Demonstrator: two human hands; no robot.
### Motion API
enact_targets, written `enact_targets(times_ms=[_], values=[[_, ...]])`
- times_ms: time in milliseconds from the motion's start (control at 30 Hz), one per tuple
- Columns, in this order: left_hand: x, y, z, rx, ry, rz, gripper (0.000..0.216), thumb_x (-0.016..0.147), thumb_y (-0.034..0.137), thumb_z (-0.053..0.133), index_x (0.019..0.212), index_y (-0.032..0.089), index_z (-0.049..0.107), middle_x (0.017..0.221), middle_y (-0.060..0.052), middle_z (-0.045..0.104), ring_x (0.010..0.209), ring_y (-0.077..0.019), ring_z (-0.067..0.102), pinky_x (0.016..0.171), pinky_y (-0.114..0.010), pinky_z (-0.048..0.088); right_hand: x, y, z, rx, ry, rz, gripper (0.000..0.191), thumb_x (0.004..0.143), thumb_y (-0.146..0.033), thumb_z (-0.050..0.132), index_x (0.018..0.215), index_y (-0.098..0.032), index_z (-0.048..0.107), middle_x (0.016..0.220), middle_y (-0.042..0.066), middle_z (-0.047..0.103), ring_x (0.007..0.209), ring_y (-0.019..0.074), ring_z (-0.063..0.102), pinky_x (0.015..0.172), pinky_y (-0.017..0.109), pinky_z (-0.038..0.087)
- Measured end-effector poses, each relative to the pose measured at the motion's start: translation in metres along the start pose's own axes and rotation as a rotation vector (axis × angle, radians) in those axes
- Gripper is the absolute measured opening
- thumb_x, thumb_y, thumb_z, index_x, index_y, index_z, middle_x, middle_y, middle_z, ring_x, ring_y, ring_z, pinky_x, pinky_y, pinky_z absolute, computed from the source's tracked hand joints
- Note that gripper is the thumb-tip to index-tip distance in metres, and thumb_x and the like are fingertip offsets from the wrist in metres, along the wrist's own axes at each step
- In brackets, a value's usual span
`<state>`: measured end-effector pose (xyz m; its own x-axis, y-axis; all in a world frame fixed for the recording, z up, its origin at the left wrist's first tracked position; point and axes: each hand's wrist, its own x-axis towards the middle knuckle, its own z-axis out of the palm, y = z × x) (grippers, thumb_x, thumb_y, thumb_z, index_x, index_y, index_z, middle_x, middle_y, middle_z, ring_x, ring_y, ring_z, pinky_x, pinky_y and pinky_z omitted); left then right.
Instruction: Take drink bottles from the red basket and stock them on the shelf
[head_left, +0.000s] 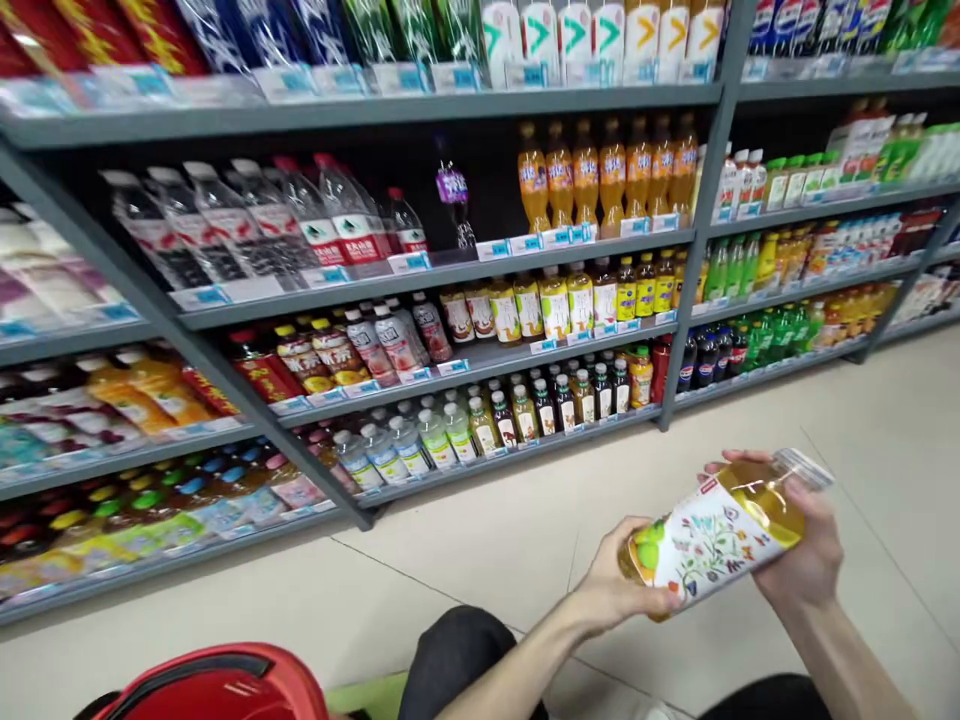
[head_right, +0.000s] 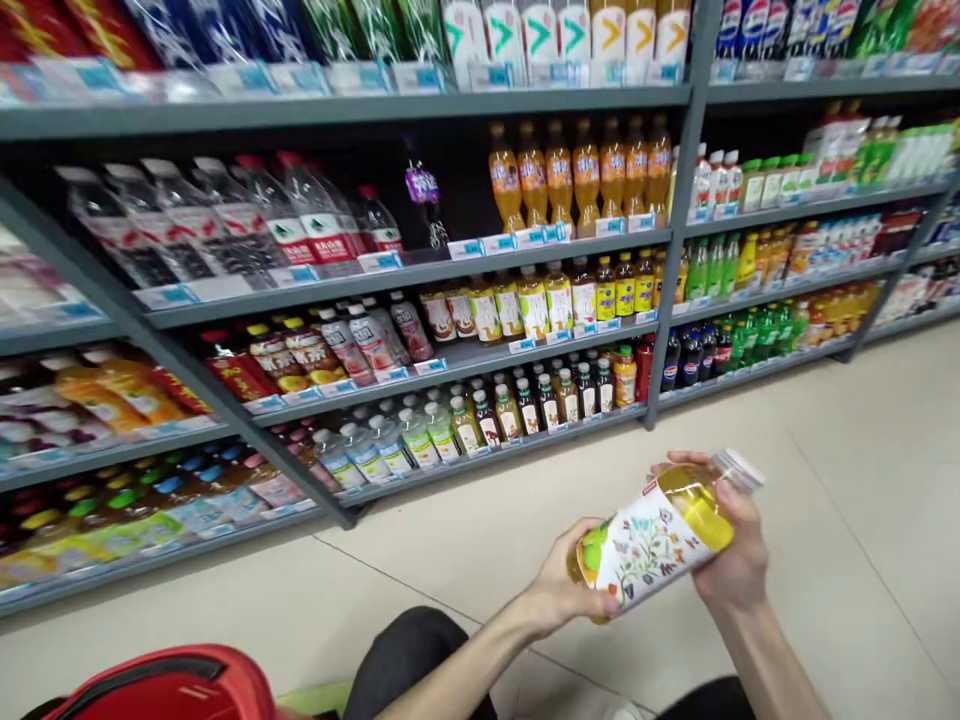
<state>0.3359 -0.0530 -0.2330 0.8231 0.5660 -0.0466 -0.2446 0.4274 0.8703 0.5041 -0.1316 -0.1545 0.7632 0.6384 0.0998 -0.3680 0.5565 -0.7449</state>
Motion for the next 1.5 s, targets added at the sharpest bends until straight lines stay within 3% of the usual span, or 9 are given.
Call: enact_targets(times_ms=[100, 233, 400, 467, 700, 867, 1200, 1367, 1500], values=[[-0.002, -0.004, 0.009, 0.036, 0.065, 0.217, 0.085, 0.043, 0.029, 0.102, 0.115, 0.020, 0.057, 0.120, -0.012, 0.065, 0.111, -0.0285, 0.063, 0.097, -0.040, 0.047, -0.021, 0.025, 0.007, -0.017, 0.041, 0.033, 0.050, 0.077, -0.063, 0.077, 0.111, -0.027, 0.073, 0.112, 0.009, 0.075, 0.098, 0.0319, 0.074, 0.072, 0.042, 0.064], [-0.009, 0.009, 0.019, 0.096, 0.126, 0.413, 0.087, 0.057, 0.046, 0.098, 0.122, 0.024, 0.046, 0.130, -0.014, 0.058, 0.119, -0.0314, 0.060, 0.100, -0.043, 0.047, -0.038, 0.055, 0.010, -0.254, -0.077, 0.080, 0.066, 0.054, -0.035, 0.099, 0.112, -0.020, 0.071, 0.101, 0.012, 0.078, 0.087, 0.0348, 0.076, 0.073, 0.041, 0.064], [-0.016, 0.091, 0.023, 0.701, -0.077, 0.533, 0.066, 0.099, 0.076, 0.034, 0.102, 0.017, 0.063, 0.109, -0.013, 0.056, 0.108, -0.0271, 0.054, 0.102, -0.044, 0.043, -0.033, 0.038, 0.010, 0.127, -0.226, 0.375, 0.056, 0.065, -0.054, 0.090, 0.104, -0.018, 0.073, 0.097, 0.013, 0.078, 0.080, 0.0348, 0.076, 0.074, 0.047, 0.064], [0.000, 0.133, 0.029, 0.814, 0.025, 0.626, 0.052, 0.099, 0.069, 0.046, 0.100, 0.019, 0.061, 0.097, -0.007, 0.054, 0.090, -0.0208, 0.052, 0.086, -0.036, 0.046, -0.026, 0.028, 0.010, 0.281, -0.322, 0.468, 0.062, 0.067, -0.064, 0.085, 0.104, -0.016, 0.072, 0.096, 0.013, 0.077, 0.078, 0.0319, 0.075, 0.075, 0.047, 0.063], [0.122, 0.198, 0.060, 0.949, -0.102, 0.204, 0.059, 0.094, 0.075, 0.052, 0.120, 0.022, 0.060, 0.102, -0.009, 0.054, 0.082, -0.0171, 0.056, 0.067, -0.028, 0.045, -0.004, 0.036, 0.001, 0.493, -0.528, 0.514, 0.081, 0.072, -0.072, 0.075, 0.129, -0.018, 0.058, 0.106, 0.010, 0.074, 0.083, 0.0256, 0.070, 0.074, 0.043, 0.062], [0.139, 0.210, 0.080, 1.167, -0.269, -0.043, 0.053, 0.086, 0.067, 0.068, 0.112, 0.021, 0.064, 0.092, -0.008, 0.057, 0.066, -0.0131, 0.049, 0.052, -0.025, 0.034, -0.009, 0.037, -0.004, 0.370, -0.630, 0.547, 0.082, 0.069, -0.073, 0.077, 0.126, -0.018, 0.056, 0.109, 0.014, 0.074, 0.095, 0.0336, 0.073, 0.078, 0.049, 0.063], [0.064, 0.238, 0.037, 1.243, -0.450, -0.285, 0.051, 0.083, 0.060, 0.074, 0.109, 0.021, 0.054, 0.089, -0.002, 0.054, 0.064, -0.0115, 0.047, 0.046, -0.021, 0.036, -0.024, 0.060, -0.008, 0.175, -0.802, 0.721, 0.057, 0.073, -0.045, 0.086, 0.113, -0.010, 0.064, 0.094, 0.015, 0.077, 0.075, 0.0263, 0.075, 0.071, 0.039, 0.064], [-0.022, 0.228, 0.024, 1.263, -0.349, -0.092, 0.055, 0.071, 0.056, 0.084, 0.096, 0.020, 0.051, 0.081, 0.002, 0.053, 0.067, -0.0113, 0.045, 0.056, -0.022, 0.038, -0.037, 0.081, -0.005, 0.182, -1.056, 0.792, 0.061, 0.066, -0.039, 0.092, 0.112, -0.008, 0.068, 0.094, 0.012, 0.077, 0.074, 0.0215, 0.074, 0.065, 0.028, 0.062], [-0.086, 0.213, 0.033, 1.530, -0.141, 0.087, 0.039, 0.085, 0.054, 0.071, 0.085, 0.019, 0.053, 0.072, 0.003, 0.054, 0.063, -0.0119, 0.047, 0.061, -0.025, 0.038, -0.046, 0.097, -0.001, 0.047, -1.270, 0.920, 0.068, 0.062, -0.046, 0.095, 0.114, -0.011, 0.070, 0.095, 0.007, 0.077, 0.070, 0.0167, 0.072, 0.062, 0.023, 0.058]])
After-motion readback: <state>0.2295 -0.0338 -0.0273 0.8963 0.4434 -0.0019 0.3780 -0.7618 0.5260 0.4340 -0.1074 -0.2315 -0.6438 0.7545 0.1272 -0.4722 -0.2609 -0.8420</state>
